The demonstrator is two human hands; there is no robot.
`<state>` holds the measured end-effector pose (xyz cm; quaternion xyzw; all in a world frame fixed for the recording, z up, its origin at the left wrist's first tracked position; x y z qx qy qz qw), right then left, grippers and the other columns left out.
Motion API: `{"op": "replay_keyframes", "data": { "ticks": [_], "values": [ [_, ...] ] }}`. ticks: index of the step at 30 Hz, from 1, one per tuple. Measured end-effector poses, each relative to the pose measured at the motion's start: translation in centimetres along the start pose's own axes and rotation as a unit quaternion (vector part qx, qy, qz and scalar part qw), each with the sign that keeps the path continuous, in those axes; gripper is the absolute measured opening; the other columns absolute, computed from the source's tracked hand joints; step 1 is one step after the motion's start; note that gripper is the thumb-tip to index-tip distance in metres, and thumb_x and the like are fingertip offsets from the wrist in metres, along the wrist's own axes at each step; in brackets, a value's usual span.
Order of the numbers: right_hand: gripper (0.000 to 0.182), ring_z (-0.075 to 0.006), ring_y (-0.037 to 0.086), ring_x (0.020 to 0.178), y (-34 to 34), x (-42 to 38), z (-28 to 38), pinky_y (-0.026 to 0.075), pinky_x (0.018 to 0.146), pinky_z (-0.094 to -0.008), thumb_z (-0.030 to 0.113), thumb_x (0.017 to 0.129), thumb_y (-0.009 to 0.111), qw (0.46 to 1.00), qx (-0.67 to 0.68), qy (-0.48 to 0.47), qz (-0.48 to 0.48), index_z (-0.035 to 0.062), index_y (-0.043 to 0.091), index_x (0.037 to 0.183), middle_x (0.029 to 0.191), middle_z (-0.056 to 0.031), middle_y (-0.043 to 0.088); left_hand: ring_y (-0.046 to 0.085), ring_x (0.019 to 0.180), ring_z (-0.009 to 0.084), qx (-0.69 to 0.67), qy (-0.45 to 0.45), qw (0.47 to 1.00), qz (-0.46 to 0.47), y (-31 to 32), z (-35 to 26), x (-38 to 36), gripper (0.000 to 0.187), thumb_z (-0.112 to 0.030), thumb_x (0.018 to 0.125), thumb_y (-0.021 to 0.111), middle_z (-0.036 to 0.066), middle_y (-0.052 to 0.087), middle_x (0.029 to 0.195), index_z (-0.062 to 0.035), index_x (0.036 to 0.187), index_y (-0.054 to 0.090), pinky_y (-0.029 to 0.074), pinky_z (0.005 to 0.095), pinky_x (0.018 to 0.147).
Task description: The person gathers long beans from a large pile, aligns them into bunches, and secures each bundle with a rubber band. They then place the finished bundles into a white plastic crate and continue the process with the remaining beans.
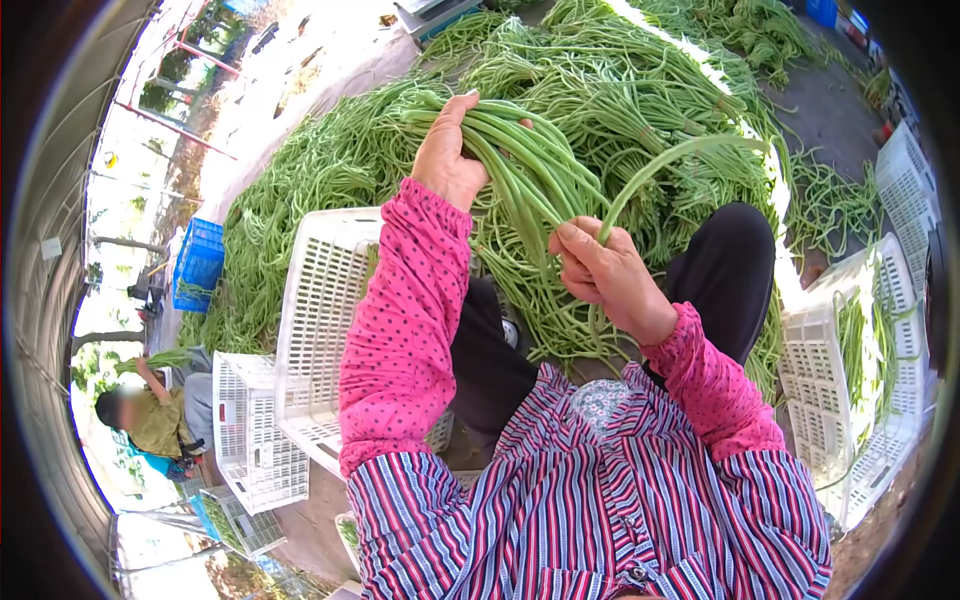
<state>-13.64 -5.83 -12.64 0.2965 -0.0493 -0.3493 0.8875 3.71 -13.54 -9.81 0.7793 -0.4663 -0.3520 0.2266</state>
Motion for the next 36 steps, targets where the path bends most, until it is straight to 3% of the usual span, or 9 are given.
{"op": "replay_keyframes", "data": {
  "ticks": [8, 14, 21, 22, 25, 27, 29, 33, 36],
  "values": [
    [0.025, -0.0030, 0.023, 0.043, -1.0, -2.7, -0.4, 0.020, 0.040, -0.0206, 0.021, 0.099, 0.042, 0.999, 0.026, 0.018, -0.013, 0.0010, 0.049, 0.087, 0.055, 0.0069, 0.027, 0.061, 0.081, 0.0430, -0.012, -0.006, 1.000, -0.002, 0.0, 0.8, 0.5, 0.021, -0.010, 0.086, 0.057, 0.023, 0.058, 0.092, 0.0009, 0.099, 0.044, 0.053, 0.0610, 0.072],
    [0.026, -0.0019, 0.025, 0.042, -4.4, -8.8, -0.5, 0.020, 0.038, -0.0207, 0.020, 0.099, 0.043, 0.997, -0.022, 0.052, -0.056, -0.0004, 0.050, 0.085, 0.055, 0.0067, 0.031, 0.061, 0.090, 0.0416, -0.013, 0.161, 0.980, -0.112, -3.7, -9.0, -0.4, 0.026, -0.013, 0.088, 0.053, 0.026, 0.058, 0.102, 0.0033, 0.106, 0.044, 0.052, 0.0543, 0.081],
    [0.022, 0.0003, 0.019, 0.040, -13.8, -13.2, 19.2, 0.011, 0.034, -0.0191, 0.026, 0.098, 0.045, 0.948, -0.108, -0.210, -0.212, 0.0064, 0.050, 0.089, 0.055, 0.0086, 0.026, 0.061, 0.090, 0.0393, 0.144, 0.196, 0.966, 0.090, -0.9, -14.0, 0.0, 0.031, -0.016, 0.089, 0.053, 0.024, 0.059, 0.100, 0.0077, 0.107, 0.047, 0.052, 0.0514, 0.081],
    [0.027, -0.0085, 0.043, 0.047, -15.4, -13.9, 22.5, 0.034, 0.041, -0.0220, 0.028, 0.092, 0.056, 0.980, -0.080, -0.162, -0.087, 0.0026, 0.052, 0.098, 0.060, 0.0010, 0.045, 0.061, 0.090, 0.0393, 0.142, 0.196, 0.966, 0.090, -0.7, -14.2, 0.0, 0.031, -0.016, 0.089, 0.053, 0.024, 0.059, 0.100, 0.0077, 0.107, 0.047, 0.052, 0.0514, 0.081],
    [0.016, -0.0098, 0.042, 0.055, -17.7, -17.6, 32.3, 0.036, 0.044, -0.0221, 0.020, 0.090, 0.055, 0.962, -0.151, -0.224, 0.041, 0.0041, 0.052, 0.090, 0.069, -0.0037, 0.043, 0.061, 0.093, 0.0305, 0.210, 0.242, 0.946, 0.053, 0.1, -16.4, -0.8, 0.029, -0.015, 0.089, 0.055, 0.022, 0.061, 0.103, 0.0052, 0.109, 0.049, 0.053, 0.0462, 0.082],
    [0.034, -0.0135, 0.042, 0.049, -16.2, -22.1, 36.1, 0.035, 0.044, -0.0282, 0.028, 0.092, 0.050, 0.763, -0.421, -0.337, -0.356, 0.0057, 0.045, 0.067, 0.061, -0.0039, 0.043, 0.061, 0.093, 0.0298, 0.214, 0.240, 0.944, 0.066, 1.3, -16.3, -2.1, 0.029, -0.014, 0.089, 0.054, 0.023, 0.060, 0.107, 0.0055, 0.109, 0.049, 0.053, 0.0451, 0.083],
    [0.036, -0.0134, 0.041, 0.047, -15.5, -26.7, 38.2, 0.036, 0.047, -0.0291, 0.027, 0.093, 0.048, 0.533, -0.571, -0.255, -0.570, 0.0046, 0.048, 0.065, 0.060, -0.0036, 0.043, 0.058, 0.102, 0.0324, 0.225, 0.240, 0.940, 0.088, 1.8, -16.5, -2.3, 0.030, -0.014, 0.089, 0.051, 0.027, 0.055, 0.118, 0.0072, 0.110, 0.048, 0.051, 0.0434, 0.088],
    [0.031, -0.0173, 0.047, 0.053, -27.2, -34.0, 41.4, 0.041, 0.054, -0.0312, 0.027, 0.091, 0.052, 0.418, -0.640, -0.239, -0.599, -0.0013, 0.056, 0.078, 0.065, -0.0075, 0.051, 0.045, 0.120, 0.0435, 0.156, 0.202, 0.954, 0.157, 2.3, -16.2, -2.4, 0.034, -0.010, 0.089, 0.049, 0.031, 0.049, 0.123, 0.0093, 0.116, 0.040, 0.043, 0.0497, 0.098],
    [0.030, -0.0211, 0.053, 0.064, -46.9, -40.3, 38.6, 0.044, 0.061, -0.0328, 0.028, 0.086, 0.058, 0.377, -0.743, -0.107, -0.543, -0.0016, 0.054, 0.092, 0.074, -0.0104, 0.055, 0.045, 0.119, 0.0447, 0.175, 0.220, 0.946, 0.161, 2.9, -15.5, -3.6, 0.034, -0.008, 0.088, 0.049, 0.032, 0.048, 0.123, 0.0084, 0.116, 0.038, 0.043, 0.0514, 0.098]
  ]
}}
Point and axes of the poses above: each hand's wrist, its own x-axis towards the middle knuckle, its own y-axis out of the palm, z = x × y, the point moved 9 cm from there along x, towards the middle knuckle
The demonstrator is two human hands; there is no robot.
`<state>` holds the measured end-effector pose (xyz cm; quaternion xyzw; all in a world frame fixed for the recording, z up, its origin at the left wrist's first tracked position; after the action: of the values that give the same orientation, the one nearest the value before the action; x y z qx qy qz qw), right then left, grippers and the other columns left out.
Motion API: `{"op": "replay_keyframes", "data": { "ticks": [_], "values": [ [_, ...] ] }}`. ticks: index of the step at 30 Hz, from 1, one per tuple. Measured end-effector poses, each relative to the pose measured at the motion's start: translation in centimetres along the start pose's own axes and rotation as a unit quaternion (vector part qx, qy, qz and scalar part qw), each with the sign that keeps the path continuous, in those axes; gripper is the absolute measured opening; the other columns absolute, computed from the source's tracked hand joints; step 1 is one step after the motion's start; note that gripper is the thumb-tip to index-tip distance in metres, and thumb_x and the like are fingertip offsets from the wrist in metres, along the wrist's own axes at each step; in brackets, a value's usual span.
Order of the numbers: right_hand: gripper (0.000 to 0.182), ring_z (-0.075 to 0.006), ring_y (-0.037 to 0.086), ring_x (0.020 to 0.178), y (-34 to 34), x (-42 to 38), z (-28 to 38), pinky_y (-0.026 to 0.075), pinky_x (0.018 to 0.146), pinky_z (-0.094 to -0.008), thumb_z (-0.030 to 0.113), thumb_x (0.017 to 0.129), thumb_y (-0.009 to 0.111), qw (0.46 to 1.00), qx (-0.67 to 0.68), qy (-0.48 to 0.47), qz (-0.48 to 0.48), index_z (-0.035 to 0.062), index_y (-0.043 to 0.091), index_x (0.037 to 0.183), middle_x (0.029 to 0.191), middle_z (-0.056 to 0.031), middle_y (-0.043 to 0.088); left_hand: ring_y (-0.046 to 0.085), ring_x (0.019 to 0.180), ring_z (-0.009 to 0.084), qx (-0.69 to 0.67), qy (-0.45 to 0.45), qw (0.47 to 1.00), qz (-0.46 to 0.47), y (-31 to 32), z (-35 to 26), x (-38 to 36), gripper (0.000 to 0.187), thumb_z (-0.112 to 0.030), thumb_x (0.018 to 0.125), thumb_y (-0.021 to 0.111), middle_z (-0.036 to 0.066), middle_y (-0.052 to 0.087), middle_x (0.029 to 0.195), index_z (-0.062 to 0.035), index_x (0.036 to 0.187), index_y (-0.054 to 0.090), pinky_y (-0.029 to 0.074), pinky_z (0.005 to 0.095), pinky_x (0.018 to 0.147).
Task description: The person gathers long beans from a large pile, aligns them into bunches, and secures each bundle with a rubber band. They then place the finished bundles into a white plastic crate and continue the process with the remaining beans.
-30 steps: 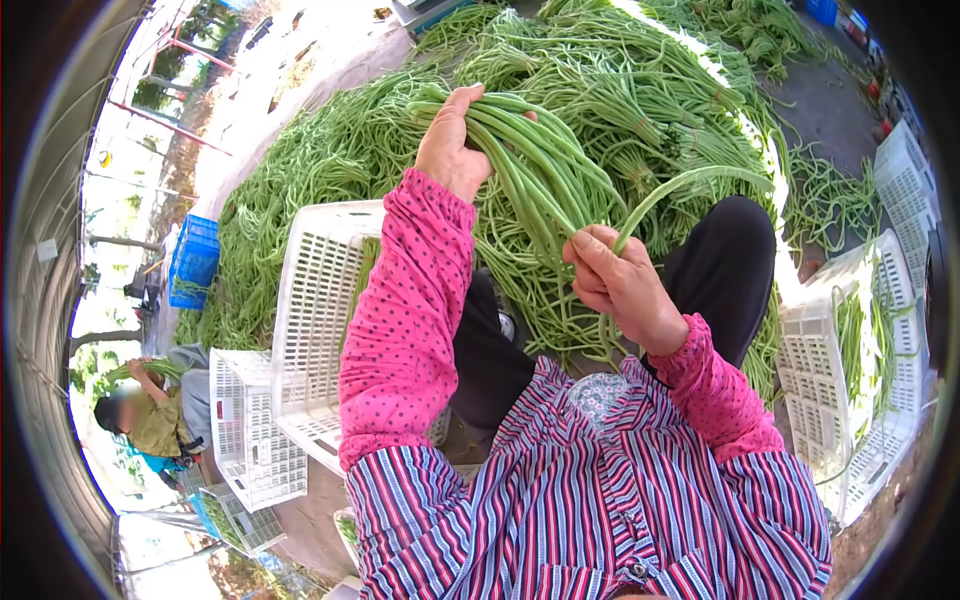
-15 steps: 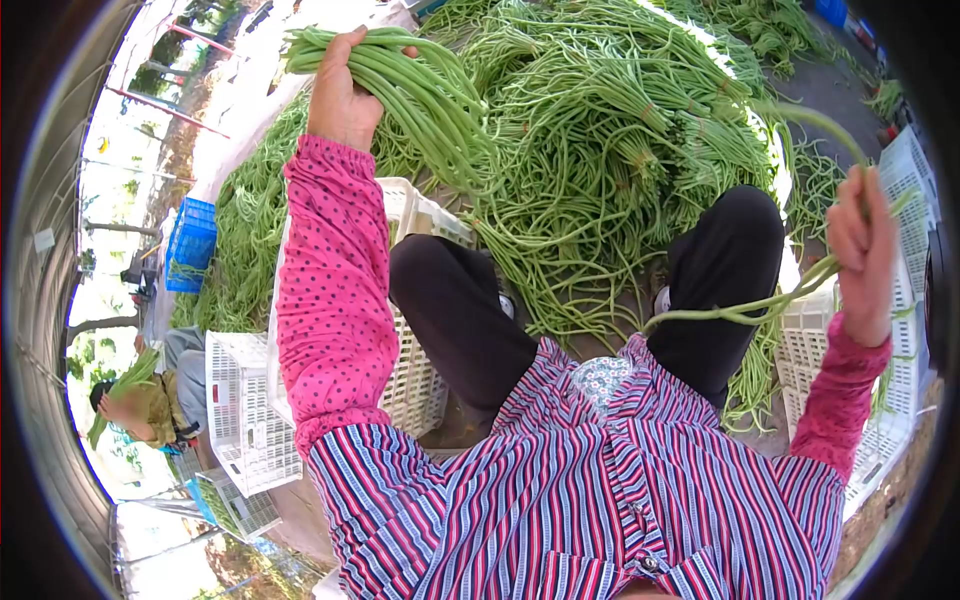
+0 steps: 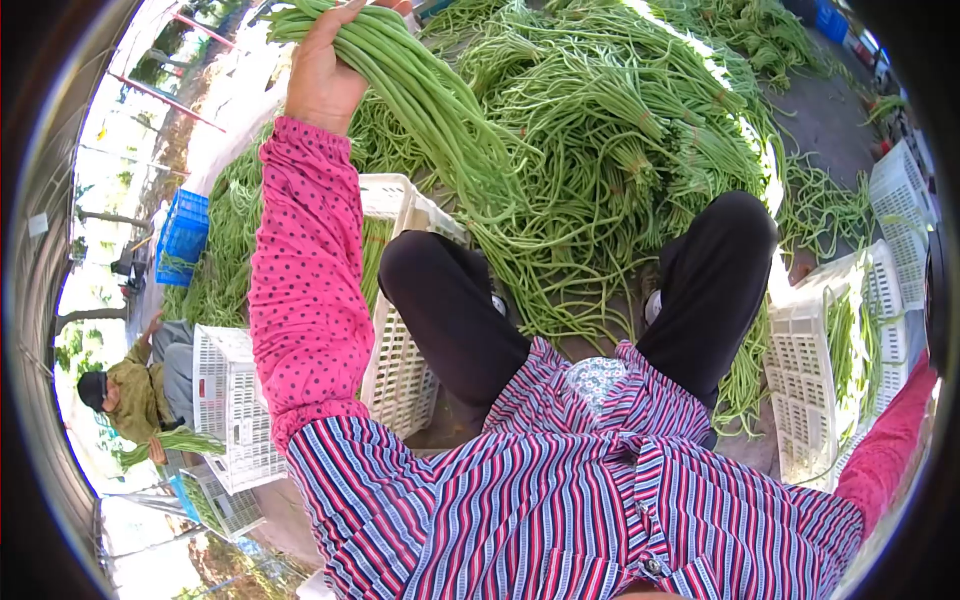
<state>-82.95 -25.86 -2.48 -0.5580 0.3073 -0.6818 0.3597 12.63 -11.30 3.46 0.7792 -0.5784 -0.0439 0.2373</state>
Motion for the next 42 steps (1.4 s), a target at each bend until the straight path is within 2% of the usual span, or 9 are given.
{"op": "replay_keyframes", "data": {
  "ticks": [4, 6, 12, 21, 26, 31, 34, 37, 42],
  "values": [
    [0.046, -0.0261, 0.060, 0.079, 20.0, -5.8, -17.5, 0.049, 0.071, -0.0350, 0.029, 0.080, 0.067, 0.953, -0.118, -0.203, 0.189, -0.0019, 0.050, 0.110, 0.087, -0.0143, 0.061, 0.050, 0.116, 0.0423, 0.010, -0.029, 0.996, 0.084, 1.1, 1.3, -0.4, 0.035, -0.006, 0.087, 0.050, 0.029, 0.056, 0.113, 0.0051, 0.118, 0.038, 0.047, 0.0513, 0.094],
    [0.062, -0.0374, 0.052, 0.109, 21.0, -7.1, -9.0, 0.040, 0.094, -0.0440, 0.028, 0.071, 0.072, 0.945, -0.089, -0.031, 0.314, -0.0041, 0.048, 0.118, 0.114, -0.0242, 0.056, 0.057, 0.106, 0.0391, 0.035, -0.014, 0.996, 0.085, 3.4, 1.2, -2.0, 0.029, -0.007, 0.086, 0.052, 0.023, 0.062, 0.101, 0.0040, 0.113, 0.046, 0.051, 0.0488, 0.087],
    [0.040, -0.0273, 0.060, 0.096, 10.2, -4.7, 31.4, 0.045, 0.088, -0.0349, 0.024, 0.080, 0.065, 0.943, 0.220, -0.180, 0.173, -0.0036, 0.056, 0.108, 0.105, -0.0166, 0.061, 0.064, 0.081, 0.0253, 0.147, 0.007, 0.971, 0.187, 11.0, 2.3, -5.9, 0.021, -0.011, 0.082, 0.059, 0.011, 0.061, 0.080, 0.0012, 0.099, 0.055, 0.055, 0.0394, 0.074],
    [0.070, -0.0235, 0.059, 0.101, -6.4, -13.5, 65.5, 0.045, 0.091, -0.0374, 0.039, 0.074, 0.073, 0.684, 0.559, -0.409, 0.227, 0.0019, 0.046, 0.127, 0.112, -0.0166, 0.060, 0.059, 0.067, 0.0202, 0.160, -0.064, 0.957, 0.233, 16.1, 4.8, -10.0, 0.021, -0.011, 0.078, 0.061, 0.010, 0.057, 0.072, 0.0015, 0.094, 0.055, 0.051, 0.0343, 0.063],
    [0.084, -0.0220, 0.054, 0.112, -9.4, -14.7, 69.9, 0.044, 0.093, -0.0384, 0.044, 0.072, 0.075, 0.587, 0.661, -0.442, 0.152, 0.0121, 0.034, 0.138, 0.120, -0.0099, 0.055, 0.059, 0.068, 0.0200, 0.124, -0.087, 0.959, 0.240, 15.9, 6.1, -11.1, 0.013, -0.009, 0.079, 0.061, 0.009, 0.057, 0.072, -0.0002, 0.088, 0.057, 0.049, 0.0326, 0.062],
    [0.046, -0.0319, 0.064, 0.085, -10.6, -16.8, 71.1, 0.050, 0.073, -0.0370, 0.038, 0.086, 0.059, 0.575, 0.620, -0.532, 0.033, -0.0042, 0.058, 0.105, 0.093, -0.0212, 0.063, 0.060, 0.070, 0.0210, 0.095, -0.079, 0.956, 0.267, 16.5, 6.3, -11.7, 0.014, -0.009, 0.080, 0.059, 0.009, 0.058, 0.074, -0.0022, 0.091, 0.057, 0.049, 0.0326, 0.063],
    [0.036, -0.0259, 0.064, 0.085, -9.6, -16.8, 72.0, 0.051, 0.071, -0.0357, 0.031, 0.085, 0.064, 0.601, 0.554, -0.558, 0.143, -0.0009, 0.060, 0.103, 0.094, -0.0156, 0.065, 0.062, 0.071, 0.0212, 0.069, -0.087, 0.953, 0.283, 14.9, 7.3, -11.5, 0.022, -0.013, 0.080, 0.060, 0.009, 0.060, 0.076, -0.0016, 0.097, 0.056, 0.051, 0.0337, 0.065],
    [0.079, -0.0311, 0.061, 0.097, -10.0, -11.9, 70.4, 0.054, 0.078, -0.0382, 0.054, 0.081, 0.062, 0.528, 0.683, -0.452, 0.223, -0.0063, 0.039, 0.127, 0.104, -0.0237, 0.059, 0.066, 0.070, 0.0204, 0.064, -0.114, 0.967, 0.219, 13.4, 6.8, -10.1, 0.021, -0.012, 0.079, 0.066, 0.010, 0.065, 0.077, 0.0002, 0.095, 0.059, 0.055, 0.0325, 0.064],
    [0.060, -0.0168, 0.064, 0.079, -8.7, -15.9, 73.0, 0.055, 0.067, -0.0266, 0.045, 0.080, 0.069, 0.524, 0.679, -0.411, 0.308, -0.0023, 0.052, 0.113, 0.084, -0.0106, 0.062, 0.065, 0.074, 0.0211, 0.118, -0.085, 0.950, 0.275, 14.8, 6.1, -9.8, 0.022, -0.016, 0.082, 0.062, 0.010, 0.064, 0.082, 0.0000, 0.097, 0.058, 0.054, 0.0338, 0.069]
  ]
}}
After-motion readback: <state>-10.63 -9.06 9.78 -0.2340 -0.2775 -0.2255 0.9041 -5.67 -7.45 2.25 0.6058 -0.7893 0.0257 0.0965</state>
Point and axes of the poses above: each hand's wrist, its own x-axis towards the middle knuckle, its own y-axis out of the palm, z = x × y, the point moved 9 cm from there along x, towards the middle knuckle
